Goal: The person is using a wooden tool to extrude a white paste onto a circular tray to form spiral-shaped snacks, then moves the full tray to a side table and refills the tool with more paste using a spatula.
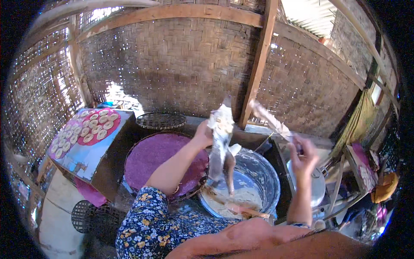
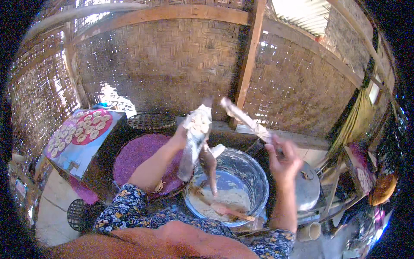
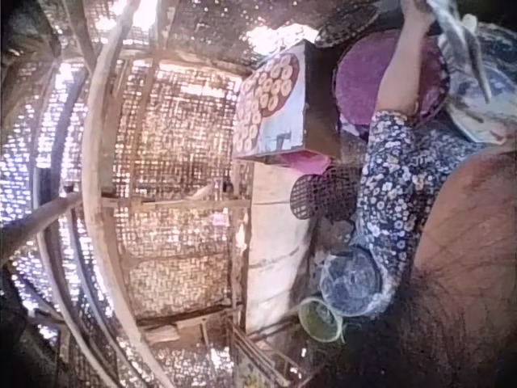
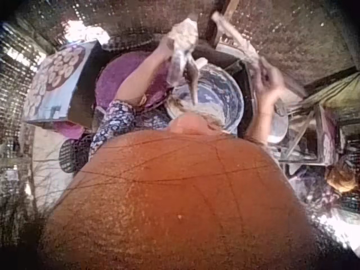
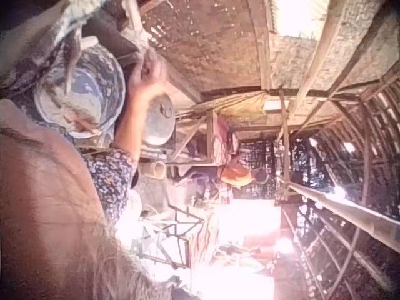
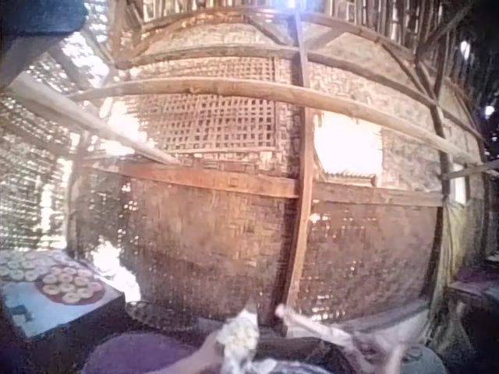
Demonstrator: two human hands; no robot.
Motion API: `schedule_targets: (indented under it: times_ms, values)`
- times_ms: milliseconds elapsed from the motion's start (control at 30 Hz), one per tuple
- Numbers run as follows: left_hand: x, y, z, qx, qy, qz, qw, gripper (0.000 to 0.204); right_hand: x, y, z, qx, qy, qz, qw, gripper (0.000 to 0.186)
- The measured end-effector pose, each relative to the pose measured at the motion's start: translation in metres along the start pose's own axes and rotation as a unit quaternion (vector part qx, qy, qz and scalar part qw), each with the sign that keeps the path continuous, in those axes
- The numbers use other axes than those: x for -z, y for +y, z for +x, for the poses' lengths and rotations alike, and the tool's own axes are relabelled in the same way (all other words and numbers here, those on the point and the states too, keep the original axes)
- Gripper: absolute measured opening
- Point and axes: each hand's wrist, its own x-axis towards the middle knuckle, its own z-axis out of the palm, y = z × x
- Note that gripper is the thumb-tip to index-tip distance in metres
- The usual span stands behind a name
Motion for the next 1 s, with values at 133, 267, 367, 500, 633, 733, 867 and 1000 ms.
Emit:
schedule_targets:
  times_ms: [133, 267, 367, 500, 633, 733, 867, 1000]
  values:
    - [-0.037, -0.004, 0.012, 0.205, 0.035, -0.586, 0.783, 0.029, -0.057, -0.068, -0.022, -0.414, -0.068, 0.569, 0.708, 0.013]
    - [-0.006, -0.006, 0.008, 0.069, 0.057, 0.305, 0.948, 0.028, -0.050, -0.063, -0.062, -0.421, -0.156, 0.470, 0.760, 0.020]
    - [0.022, -0.026, 0.011, 0.067, 0.025, 0.296, 0.952, 0.024, -0.039, -0.035, -0.080, -0.418, -0.149, 0.373, 0.815, 0.019]
    - [-0.025, 0.006, 0.010, 0.039, 0.025, 0.197, 0.979, 0.028, -0.047, -0.037, -0.034, -0.271, 0.022, 0.193, 0.943, 0.020]
    - [-0.044, 0.015, 0.017, 0.106, 0.107, -0.234, 0.960, 0.031, -0.052, -0.044, -0.021, -0.099, 0.047, 0.115, 0.987, 0.025]
    - [-0.035, 0.013, 0.019, 0.079, 0.017, 0.376, 0.923, 0.037, -0.052, -0.047, -0.030, -0.097, 0.021, 0.155, 0.983, 0.025]
    - [-0.012, -0.027, 0.013, 0.171, 0.099, -0.469, 0.861, 0.037, -0.041, -0.058, -0.033, -0.151, -0.045, 0.276, 0.948, 0.022]
    - [-0.013, -0.005, 0.027, 0.148, 0.033, 0.472, 0.868, 0.039, -0.038, -0.036, -0.054, -0.341, -0.109, 0.541, 0.761, 0.017]
